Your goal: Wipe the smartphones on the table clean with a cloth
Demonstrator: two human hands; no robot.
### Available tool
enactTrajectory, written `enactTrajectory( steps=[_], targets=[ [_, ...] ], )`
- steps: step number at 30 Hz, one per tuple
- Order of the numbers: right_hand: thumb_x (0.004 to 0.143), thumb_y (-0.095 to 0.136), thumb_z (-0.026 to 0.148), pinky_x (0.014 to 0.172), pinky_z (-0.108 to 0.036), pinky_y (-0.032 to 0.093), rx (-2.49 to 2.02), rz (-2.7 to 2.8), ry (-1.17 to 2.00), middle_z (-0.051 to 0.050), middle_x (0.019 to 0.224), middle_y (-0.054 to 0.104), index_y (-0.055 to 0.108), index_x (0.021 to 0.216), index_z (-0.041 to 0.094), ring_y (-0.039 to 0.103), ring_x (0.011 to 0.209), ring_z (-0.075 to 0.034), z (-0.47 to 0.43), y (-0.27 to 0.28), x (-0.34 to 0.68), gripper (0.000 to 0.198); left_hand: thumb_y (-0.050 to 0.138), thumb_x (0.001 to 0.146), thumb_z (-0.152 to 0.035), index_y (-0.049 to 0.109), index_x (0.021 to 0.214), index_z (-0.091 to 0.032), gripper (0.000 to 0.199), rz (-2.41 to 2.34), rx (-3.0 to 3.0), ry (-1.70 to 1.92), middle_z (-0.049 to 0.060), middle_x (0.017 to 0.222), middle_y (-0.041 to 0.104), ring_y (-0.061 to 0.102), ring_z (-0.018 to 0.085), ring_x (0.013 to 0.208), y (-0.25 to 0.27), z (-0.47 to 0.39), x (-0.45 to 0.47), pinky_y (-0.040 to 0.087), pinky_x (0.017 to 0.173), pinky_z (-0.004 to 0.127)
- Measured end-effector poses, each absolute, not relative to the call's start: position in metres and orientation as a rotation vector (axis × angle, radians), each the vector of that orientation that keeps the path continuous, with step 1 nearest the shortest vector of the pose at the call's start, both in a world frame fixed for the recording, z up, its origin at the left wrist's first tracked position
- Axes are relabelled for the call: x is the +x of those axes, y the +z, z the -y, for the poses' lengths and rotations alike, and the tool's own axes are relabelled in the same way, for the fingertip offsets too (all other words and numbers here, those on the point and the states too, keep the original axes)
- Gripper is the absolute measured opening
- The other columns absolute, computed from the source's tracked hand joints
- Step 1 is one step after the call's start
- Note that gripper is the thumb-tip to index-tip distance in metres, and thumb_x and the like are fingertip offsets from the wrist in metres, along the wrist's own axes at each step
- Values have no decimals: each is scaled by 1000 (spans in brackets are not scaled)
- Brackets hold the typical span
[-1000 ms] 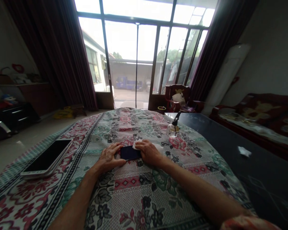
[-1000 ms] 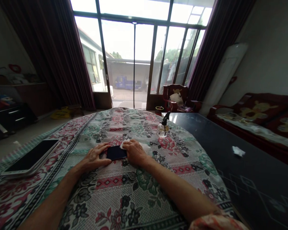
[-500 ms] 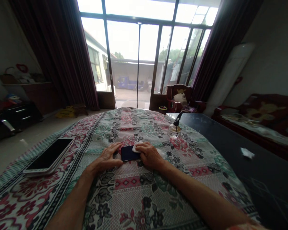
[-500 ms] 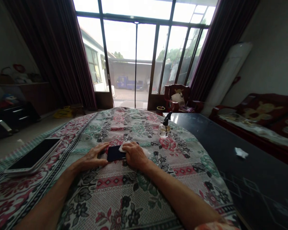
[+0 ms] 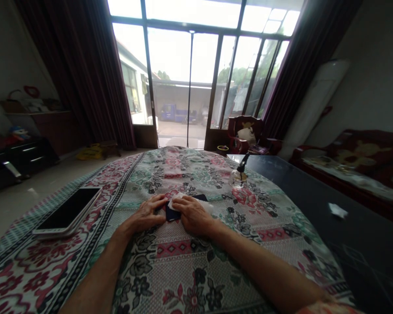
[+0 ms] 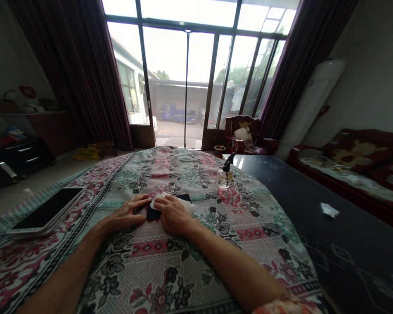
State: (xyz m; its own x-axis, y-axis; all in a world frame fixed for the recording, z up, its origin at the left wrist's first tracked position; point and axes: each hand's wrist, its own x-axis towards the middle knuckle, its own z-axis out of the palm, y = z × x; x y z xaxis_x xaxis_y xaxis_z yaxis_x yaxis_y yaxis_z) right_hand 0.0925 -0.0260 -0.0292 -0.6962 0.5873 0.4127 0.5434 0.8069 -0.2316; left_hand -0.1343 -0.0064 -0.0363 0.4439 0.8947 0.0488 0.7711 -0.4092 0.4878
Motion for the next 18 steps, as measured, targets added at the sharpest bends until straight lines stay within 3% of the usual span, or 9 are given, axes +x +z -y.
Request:
enactTrajectory(
  steps=[7,12,18],
  targets=[
    [72,44,6,103,-33,41,-580,2501,244,-3,118,69,68,102,20,62,109,-15,36,-33,93,41,57,70,-32,52,139,-19,70,-1428,2317,415,8,155,37,27,29,145,-35,10,-133,22,119,45],
    [70,42,5,99,-32,45,-565,2445,316,-2,110,73,71,93,21,66,100,-14,39,-35,94,40,59,70,-30,55,137,-23,67,-1416,2293,444,6,154,39,28,29,145,-33,11,-134,23,118,46],
    [69,43,4,81,-26,52,-678,2346,529,0,83,75,70,73,22,69,80,-12,37,-33,103,33,57,73,-29,50,140,-20,68,-1421,2288,389,8,156,34,24,28,146,-32,10,-135,20,119,48]
  ],
)
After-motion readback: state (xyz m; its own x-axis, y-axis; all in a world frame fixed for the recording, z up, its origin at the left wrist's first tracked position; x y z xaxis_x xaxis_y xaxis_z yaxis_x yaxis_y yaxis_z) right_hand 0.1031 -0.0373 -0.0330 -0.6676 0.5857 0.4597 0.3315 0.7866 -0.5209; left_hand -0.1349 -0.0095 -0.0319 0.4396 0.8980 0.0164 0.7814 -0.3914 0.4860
